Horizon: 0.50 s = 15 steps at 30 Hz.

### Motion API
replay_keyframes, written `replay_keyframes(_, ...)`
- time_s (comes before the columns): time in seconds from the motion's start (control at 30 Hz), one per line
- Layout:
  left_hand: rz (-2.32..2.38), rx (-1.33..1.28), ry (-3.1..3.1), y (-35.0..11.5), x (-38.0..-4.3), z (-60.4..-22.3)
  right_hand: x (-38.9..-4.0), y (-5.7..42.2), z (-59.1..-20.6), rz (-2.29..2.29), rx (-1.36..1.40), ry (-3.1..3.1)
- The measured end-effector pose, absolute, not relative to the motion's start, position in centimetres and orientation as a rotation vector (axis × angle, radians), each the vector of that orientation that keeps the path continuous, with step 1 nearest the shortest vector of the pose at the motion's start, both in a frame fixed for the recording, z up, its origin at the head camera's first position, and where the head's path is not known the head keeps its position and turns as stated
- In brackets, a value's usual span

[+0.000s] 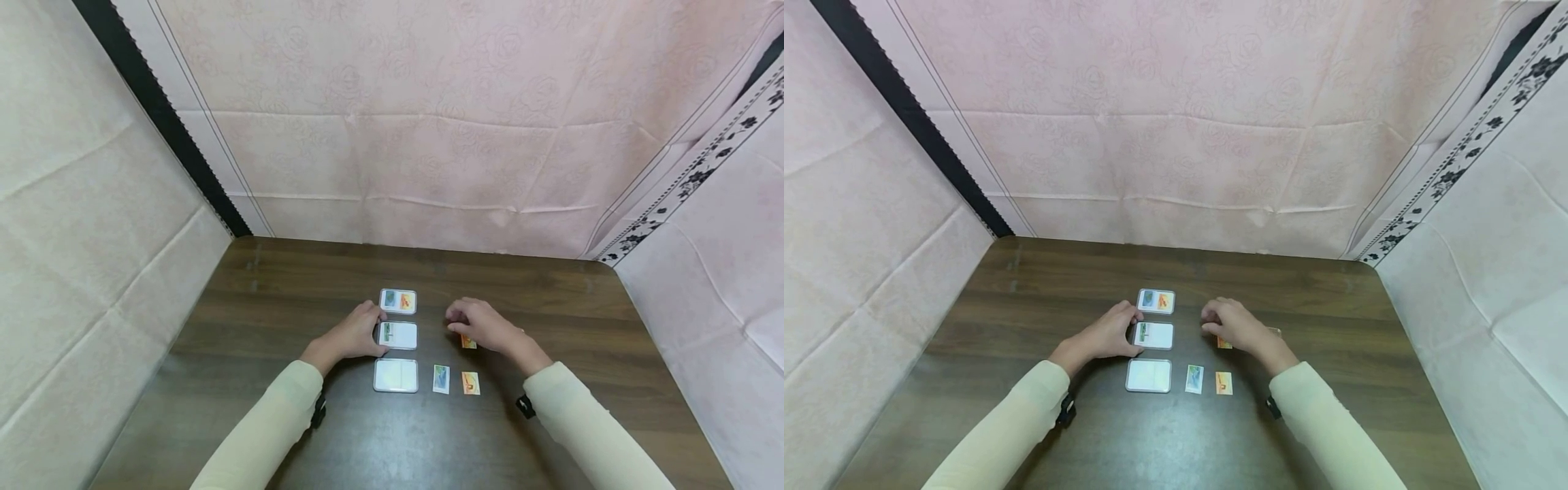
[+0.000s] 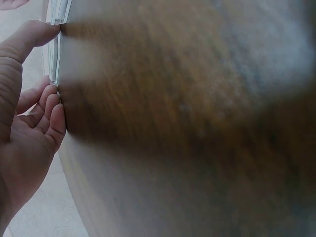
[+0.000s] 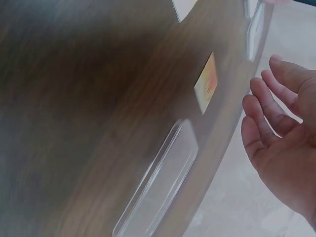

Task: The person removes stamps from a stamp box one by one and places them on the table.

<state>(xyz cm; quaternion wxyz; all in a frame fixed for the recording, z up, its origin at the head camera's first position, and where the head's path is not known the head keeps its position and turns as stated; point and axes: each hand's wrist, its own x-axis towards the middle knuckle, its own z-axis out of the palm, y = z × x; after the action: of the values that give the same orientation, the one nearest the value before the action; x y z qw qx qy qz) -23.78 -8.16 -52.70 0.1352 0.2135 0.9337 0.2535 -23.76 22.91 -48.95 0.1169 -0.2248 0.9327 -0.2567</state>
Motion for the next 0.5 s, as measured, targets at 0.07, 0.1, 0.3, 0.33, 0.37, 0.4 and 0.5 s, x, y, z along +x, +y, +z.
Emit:
replay_keyframes(0.07, 0.736, 0.621, 2.706, -8.2, -23.8, -52.7, -23.7, 22.4, -48.9, -0.775, -0.663, 2.707)
replay_keyframes(0.1, 0.735, 0.622, 2.707, -8.2, -23.8, -52.7, -23.7, 22.1, -48.8, -0.785, -0.674, 2.698)
replay_keyframes(0.3, 0.729, 0.626, 2.709, -8.2, -23.8, -52.6, -23.6, 20.6, -48.7, -0.806, -0.707, 2.665)
replay_keyframes(0.33, 0.729, 0.625, 2.706, -8.2, -23.8, -52.6, -23.6, 20.4, -48.8, -0.812, -0.707, 2.657)
replay_keyframes(0.37, 0.727, 0.622, 2.704, -8.2, -23.8, -52.6, -23.6, 20.1, -48.8, -0.82, -0.705, 2.647)
replay_keyframes(0.4, 0.726, 0.62, 2.703, -8.2, -23.7, -52.6, -23.7, 19.8, -48.9, -0.828, -0.71, 2.638)
replay_keyframes(0.5, 0.727, 0.615, 2.701, -8.2, -23.7, -52.6, -23.7, 18.8, -49.0, -0.848, -0.727, 2.608)
